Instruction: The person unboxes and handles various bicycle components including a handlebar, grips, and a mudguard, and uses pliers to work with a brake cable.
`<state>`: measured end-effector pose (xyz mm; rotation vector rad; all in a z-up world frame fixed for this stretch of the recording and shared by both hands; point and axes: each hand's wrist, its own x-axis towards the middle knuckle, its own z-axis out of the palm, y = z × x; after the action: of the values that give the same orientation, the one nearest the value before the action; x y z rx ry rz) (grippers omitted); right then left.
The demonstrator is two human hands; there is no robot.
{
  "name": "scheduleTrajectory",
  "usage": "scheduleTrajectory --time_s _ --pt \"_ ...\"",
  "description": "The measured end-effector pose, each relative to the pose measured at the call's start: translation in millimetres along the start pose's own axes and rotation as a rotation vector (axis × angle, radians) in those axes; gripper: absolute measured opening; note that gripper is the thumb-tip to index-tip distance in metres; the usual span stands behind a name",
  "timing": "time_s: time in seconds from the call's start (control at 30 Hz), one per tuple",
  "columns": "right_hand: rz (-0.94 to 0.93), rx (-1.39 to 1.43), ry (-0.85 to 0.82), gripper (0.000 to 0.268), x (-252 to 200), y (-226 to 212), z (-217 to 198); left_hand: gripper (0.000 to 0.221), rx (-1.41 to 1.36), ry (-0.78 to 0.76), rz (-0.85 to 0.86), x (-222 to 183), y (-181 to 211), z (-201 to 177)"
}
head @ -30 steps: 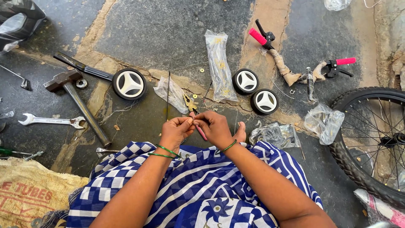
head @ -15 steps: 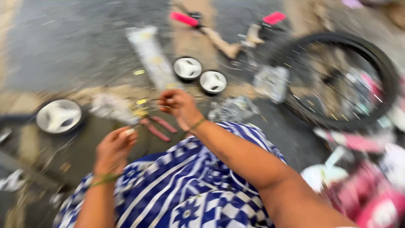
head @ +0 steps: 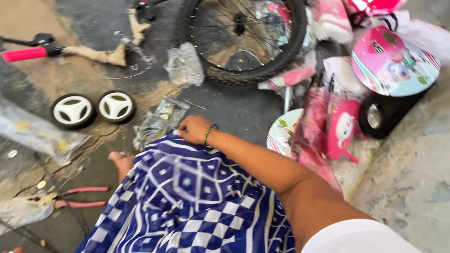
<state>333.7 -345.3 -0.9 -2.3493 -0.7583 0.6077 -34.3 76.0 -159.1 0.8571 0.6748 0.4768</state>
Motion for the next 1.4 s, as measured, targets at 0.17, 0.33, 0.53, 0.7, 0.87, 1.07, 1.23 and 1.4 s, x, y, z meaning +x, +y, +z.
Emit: scheduleTrajectory --time_s 0.17,0.33,0.53,0.7,0.87,1.07,1.23,1.4 --pt "0.184 0.199 0.24 0.025 -55.6 82.8 5.8 0.02 0.057 -0.022 -0.106 22.8 -32.3 60.3" --pt "0.13 0.101 0.405 0.023 -144.7 145.7 -23.6 0.02 0.088 -0.067 -0.169 59.6 -64.8 124.9" --pt "0.372 0.077 0.403 0.023 -201.9 177.4 -51.8 0.021 0.137 -0.087 -0.225 72.0 -92.4 164.5" --pt "0.35 0.03 0.254 0.023 -206.1 171.3 -58.2 0.022 0.159 -0.109 -0.255 80.4 -106.0 187.0" --pt "0.264 -0.073 0.133 0.023 -204.2 164.3 -40.1 0.022 0.171 -0.1 -0.252 87.4 -107.3 193.0" --pt "-0.045 -0.144 0.006 0.021 -232.7 164.5 12.8 0.023 0.195 -0.076 -0.246 87.9 -109.4 182.7" --pt "0.104 -0.271 0.044 0.026 -256.0 180.9 5.4 0.024 0.216 -0.07 -0.246 89.9 -116.9 172.4" --pt "0.166 -0.518 0.347 0.042 -264.6 223.1 -42.7 0.025 0.225 -0.063 -0.236 97.5 -121.1 168.9"
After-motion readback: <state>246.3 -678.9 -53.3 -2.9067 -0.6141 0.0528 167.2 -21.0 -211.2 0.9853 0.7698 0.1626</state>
